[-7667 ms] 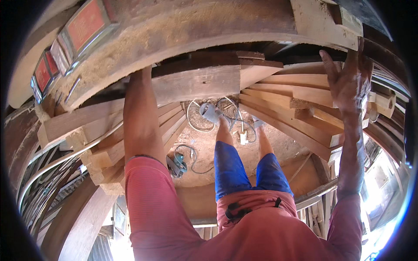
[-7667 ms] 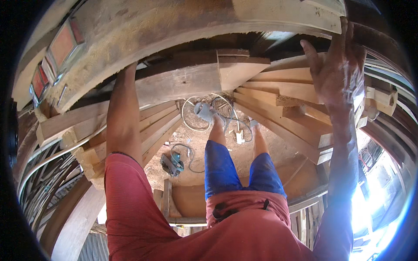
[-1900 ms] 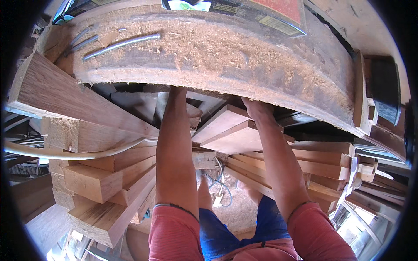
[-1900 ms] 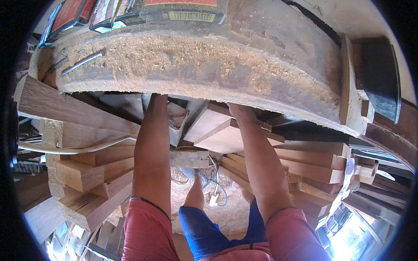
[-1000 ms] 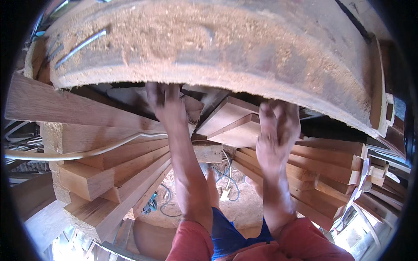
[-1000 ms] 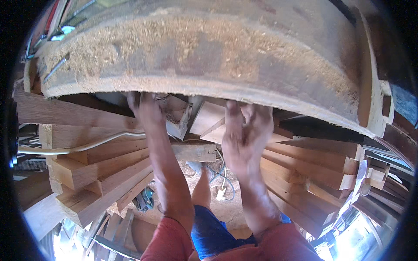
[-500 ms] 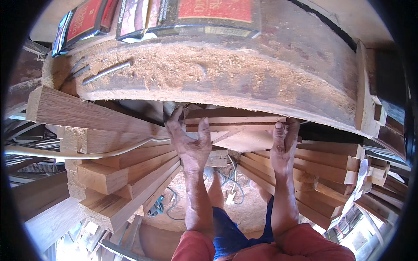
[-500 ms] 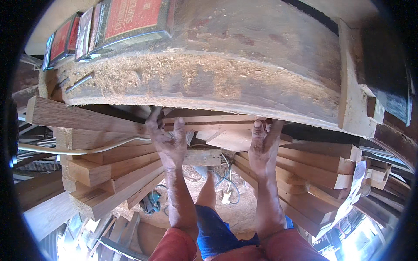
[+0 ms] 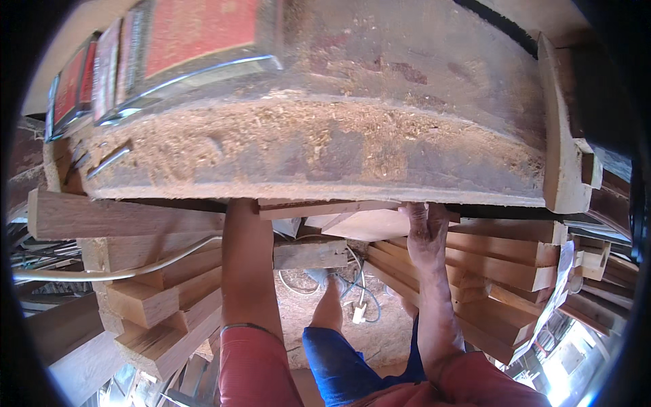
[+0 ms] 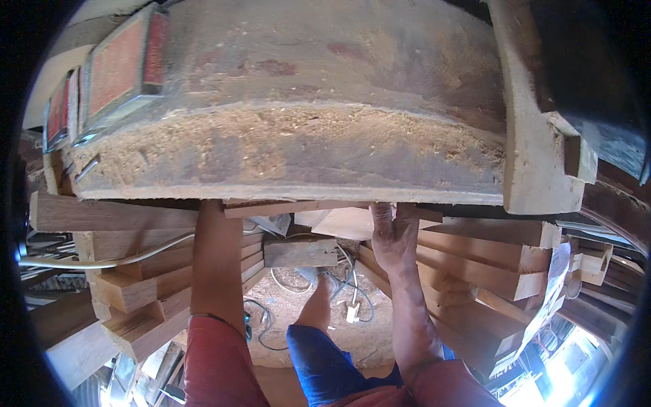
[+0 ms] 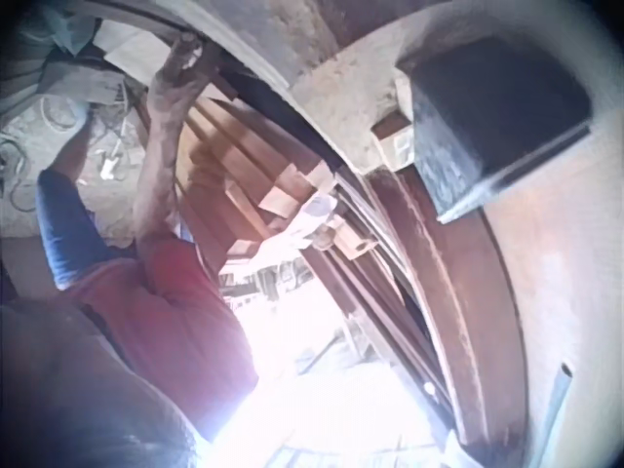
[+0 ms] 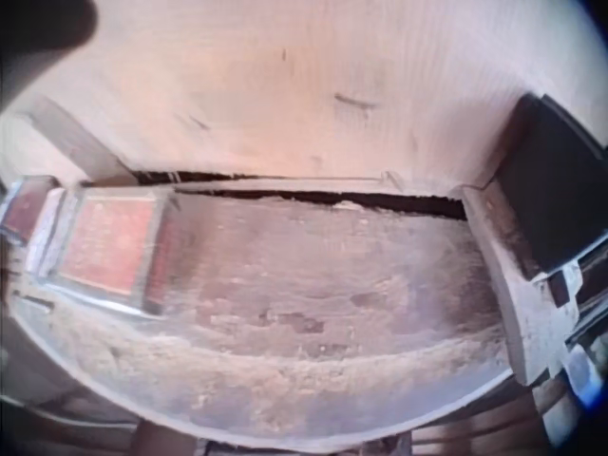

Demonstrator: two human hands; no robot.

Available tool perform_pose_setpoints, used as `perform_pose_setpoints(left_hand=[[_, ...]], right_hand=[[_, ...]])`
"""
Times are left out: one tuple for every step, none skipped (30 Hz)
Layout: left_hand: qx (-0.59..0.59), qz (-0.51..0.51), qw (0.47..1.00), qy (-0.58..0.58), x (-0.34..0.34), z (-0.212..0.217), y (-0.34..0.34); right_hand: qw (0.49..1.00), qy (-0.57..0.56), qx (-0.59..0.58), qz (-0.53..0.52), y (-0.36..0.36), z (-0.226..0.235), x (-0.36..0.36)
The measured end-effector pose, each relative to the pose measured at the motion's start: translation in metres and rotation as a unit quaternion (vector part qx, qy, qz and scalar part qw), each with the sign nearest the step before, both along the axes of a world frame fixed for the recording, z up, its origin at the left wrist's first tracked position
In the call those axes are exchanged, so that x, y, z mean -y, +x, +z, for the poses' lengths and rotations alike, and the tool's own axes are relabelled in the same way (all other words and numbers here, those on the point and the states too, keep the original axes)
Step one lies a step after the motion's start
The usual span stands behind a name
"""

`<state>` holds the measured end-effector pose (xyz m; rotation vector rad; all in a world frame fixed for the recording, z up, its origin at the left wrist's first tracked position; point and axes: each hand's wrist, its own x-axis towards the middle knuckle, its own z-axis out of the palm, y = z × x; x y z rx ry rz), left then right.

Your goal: The person measures a wooden beam using a tape measure, marks it with a pencil, and cuts through it with a circular saw before carrying a wooden plank into a storage area among other stacked lumber.

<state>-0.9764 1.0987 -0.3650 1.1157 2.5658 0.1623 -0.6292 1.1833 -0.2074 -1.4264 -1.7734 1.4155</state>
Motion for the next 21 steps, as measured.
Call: perform_pose_setpoints(left_hand=[[-0.004, 0.007, 1.000, 0.005, 0.001, -0.002, -0.001], [-0.006, 0.015, 1.000, 0.015, 0.003, -0.004, -0.002], [-0.006, 0.024, 0.999, 0.028, 0.005, -0.005, -0.002], [-0.004, 0.031, 0.999, 0.044, 0.002, -0.004, -0.001], [0.003, 0.043, 0.997, 0.064, 0.003, -0.002, 0.002], [0.014, 0.063, 0.994, 0.092, 0.010, 0.002, 0.003], [0.029, 0.084, 0.988, 0.125, 0.013, 0.008, 0.008], [0.056, 0.114, 0.976, 0.176, 0.019, 0.015, 0.013], [0.086, 0.143, 0.958, 0.235, 0.027, 0.023, 0.023], [0.104, 0.170, 0.935, 0.294, 0.045, 0.043, 0.029], [0.138, 0.175, 0.911, 0.348, 0.048, 0.048, 0.046], [0.085, 0.097, 0.923, 0.363, 0.067, 0.061, 0.059], [0.010, 0.005, 0.930, 0.367, 0.086, 0.073, 0.073], [-0.037, -0.056, 0.923, 0.378, 0.097, 0.080, 0.089], [0.090, 0.033, 0.919, 0.383, 0.099, 0.090, 0.108], [0.281, 0.229, 0.827, 0.430, 0.090, 0.099, 0.129], [0.448, 0.404, 0.663, 0.443, 0.083, 0.107, 0.141], [0.446, 0.406, 0.663, 0.444, 0.076, 0.114, 0.143], [0.460, 0.436, 0.623, 0.458, 0.068, 0.121, 0.142], [0.452, 0.429, 0.627, 0.467, 0.059, 0.127, 0.137], [0.443, 0.421, 0.632, 0.476, 0.049, 0.133, 0.131]], right_hand=[[0.998, -0.051, -0.030, 0.005, 0.001, 0.004, 0.003], [0.998, -0.054, -0.028, 0.005, 0.002, 0.002, 0.003], [0.998, -0.062, -0.015, -0.009, 0.004, -0.001, 0.002], [0.998, -0.063, -0.013, -0.014, 0.003, -0.001, 0.001], [0.998, -0.067, -0.011, -0.018, 0.004, -0.002, 0.002], [0.997, -0.071, -0.014, -0.014, 0.001, -0.001, 0.002], [0.996, -0.091, -0.013, -0.010, 0.000, 0.002, 0.000], [0.994, -0.111, -0.012, -0.008, 0.000, 0.005, -0.002], [0.994, -0.112, -0.010, -0.008, 0.002, 0.002, -0.002], [0.994, -0.106, -0.038, -0.014, 0.000, -0.002, 0.001], [0.994, -0.089, -0.049, -0.038, 0.005, -0.004, 0.000], [0.994, -0.094, -0.052, -0.035, 0.005, -0.003, 0.001], [0.994, -0.091, -0.041, -0.034, 0.005, 0.000, 0.000], [0.995, -0.085, -0.029, -0.032, 0.003, 0.001, 0.000], [0.994, -0.092, -0.048, -0.039, -0.001, 0.004, -0.001], [0.994, -0.096, -0.050, -0.035, -0.004, 0.009, 0.000], [0.994, -0.094, -0.051, -0.035, -0.006, 0.014, -0.001], [0.994, -0.091, -0.051, -0.035, -0.008, 0.017, -0.001], [0.994, -0.092, -0.052, -0.033, -0.011, 0.017, 0.000], [0.991, -0.109, -0.063, -0.041, -0.017, 0.015, 0.000], [0.988, -0.126, -0.074, -0.050, -0.022, 0.011, -0.001]])
